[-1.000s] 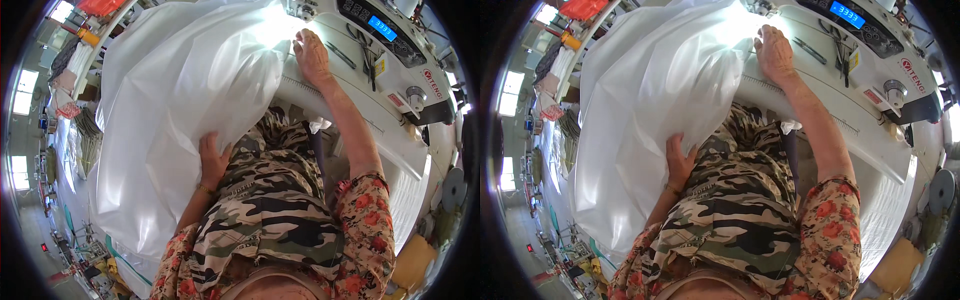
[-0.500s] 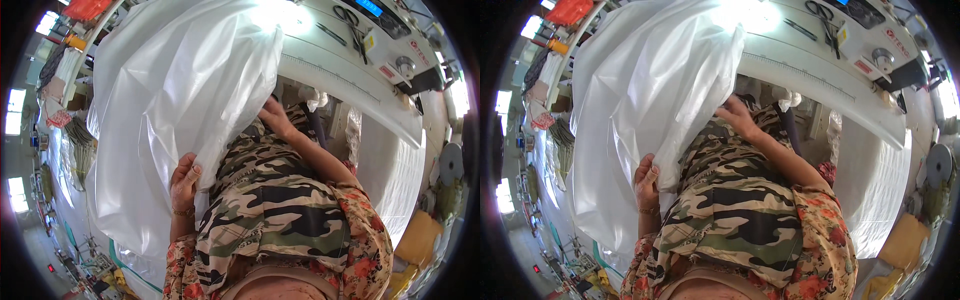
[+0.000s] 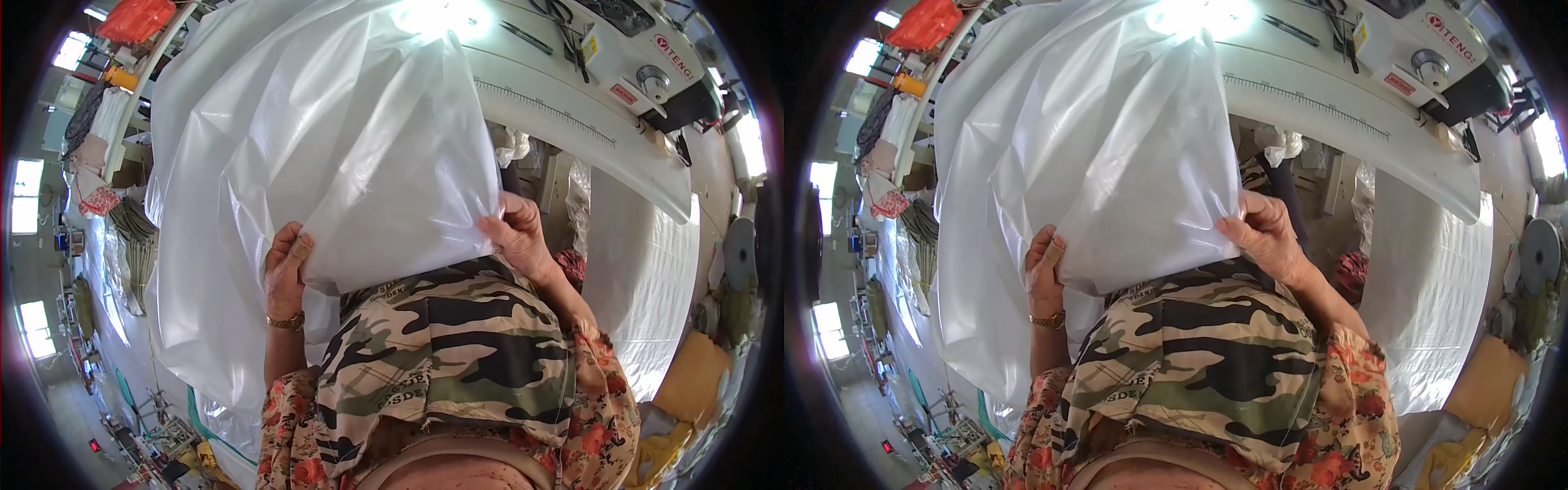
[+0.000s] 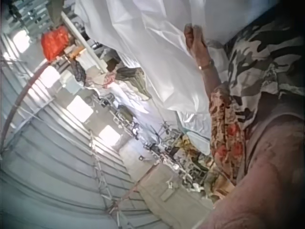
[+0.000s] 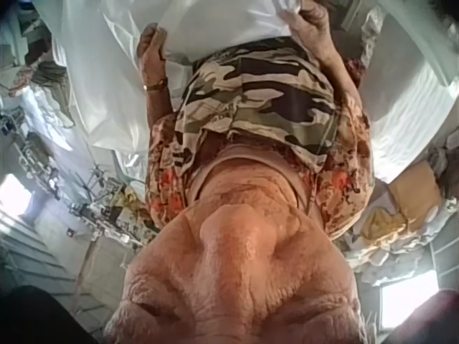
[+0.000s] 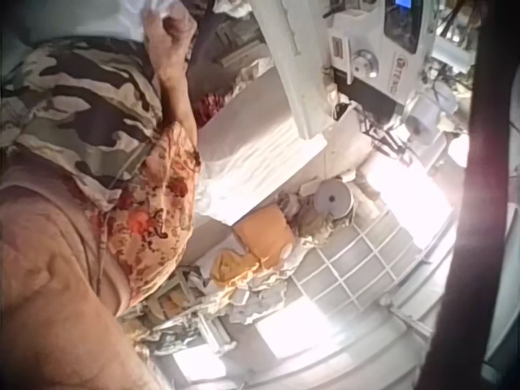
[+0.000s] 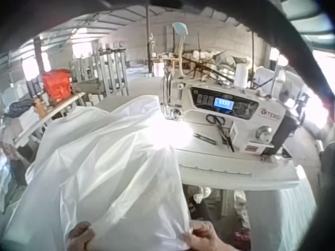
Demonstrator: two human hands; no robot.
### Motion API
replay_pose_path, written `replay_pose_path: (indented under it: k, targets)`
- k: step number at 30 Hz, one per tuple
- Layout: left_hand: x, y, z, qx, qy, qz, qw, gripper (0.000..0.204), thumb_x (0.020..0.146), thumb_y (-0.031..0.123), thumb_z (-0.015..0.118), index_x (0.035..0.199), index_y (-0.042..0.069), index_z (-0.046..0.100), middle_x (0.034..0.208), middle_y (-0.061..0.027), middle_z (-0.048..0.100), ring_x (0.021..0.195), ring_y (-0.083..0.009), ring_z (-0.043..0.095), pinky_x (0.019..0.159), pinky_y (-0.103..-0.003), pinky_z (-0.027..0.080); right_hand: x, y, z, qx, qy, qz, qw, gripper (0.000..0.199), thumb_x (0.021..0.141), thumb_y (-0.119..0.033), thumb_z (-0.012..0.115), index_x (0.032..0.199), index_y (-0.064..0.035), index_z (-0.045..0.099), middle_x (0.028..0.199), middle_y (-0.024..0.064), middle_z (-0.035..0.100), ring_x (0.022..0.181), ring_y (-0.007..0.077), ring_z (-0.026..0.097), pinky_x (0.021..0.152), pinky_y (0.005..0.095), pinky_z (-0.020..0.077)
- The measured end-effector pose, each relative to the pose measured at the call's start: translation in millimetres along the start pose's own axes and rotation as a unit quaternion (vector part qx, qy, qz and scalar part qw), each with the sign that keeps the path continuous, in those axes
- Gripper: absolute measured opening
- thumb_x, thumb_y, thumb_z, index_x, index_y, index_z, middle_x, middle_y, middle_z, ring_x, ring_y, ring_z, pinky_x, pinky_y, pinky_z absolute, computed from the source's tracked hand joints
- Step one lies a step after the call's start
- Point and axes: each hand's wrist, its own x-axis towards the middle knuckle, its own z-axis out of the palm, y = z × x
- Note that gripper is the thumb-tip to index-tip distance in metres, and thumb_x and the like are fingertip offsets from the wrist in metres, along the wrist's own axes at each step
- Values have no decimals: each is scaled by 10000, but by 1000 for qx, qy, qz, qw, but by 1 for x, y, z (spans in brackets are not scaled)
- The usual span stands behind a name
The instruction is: Operating an industrial sewing machine to sew and finish large white plastic bags.
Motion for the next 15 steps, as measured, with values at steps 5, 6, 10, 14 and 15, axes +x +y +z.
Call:
replay_pose_path:
  k: [5, 6, 10, 14, 15]
  targets:
    - [9, 8, 17, 205, -174, -45, 962, 156, 896, 118, 646, 1009, 16, 616, 715, 51, 578, 630, -29, 505, 534, -220, 368, 13, 23, -27, -369, 75, 112, 920, 205, 862, -138, 650, 740, 5, 568, 620, 47, 558, 639, 80, 559, 602, 288, 465]
    - [11, 8, 25, 191, -176, -30, 965, 156, 896, 118, 646, 1009, 16, 616, 715, 51, 578, 630, -29, 505, 534, -220, 368, 18, 24, -29, -366, 127, 181, 904, 247, 857, -151, 659, 709, 10, 545, 560, 61, 510, 606, 91, 549, 581, 307, 459]
    - [10, 12, 62, 404, -202, 177, 875, 347, 857, 138, 678, 1149, -6, 556, 802, -76, 619, 679, -195, 578, 614, -305, 440, 27, 4, -21, -564, 203, -216, 771, 211, 831, -159, 703, 903, -8, 574, 692, 106, 580, 592, 237, 574, 623, 361, 485]
    - [12, 21, 96, 473, -220, 280, 806, 557, 818, 157, 692, 1302, 24, 448, 1062, -175, 607, 875, -368, 608, 759, -429, 482, 39, -17, 12, -468, 66, -214, 855, 417, 824, -115, 705, 1201, -32, 546, 777, 130, 639, 640, 268, 610, 641, 355, 498]
    - [13, 21, 104, 474, -220, 283, 804, 557, 818, 157, 692, 1302, 24, 448, 1062, -175, 607, 875, -368, 608, 759, -429, 482, 46, -17, 22, -486, 34, -193, 852, 454, 845, -141, 681, 1263, -48, 532, 750, 137, 648, 668, 279, 638, 631, 362, 495]
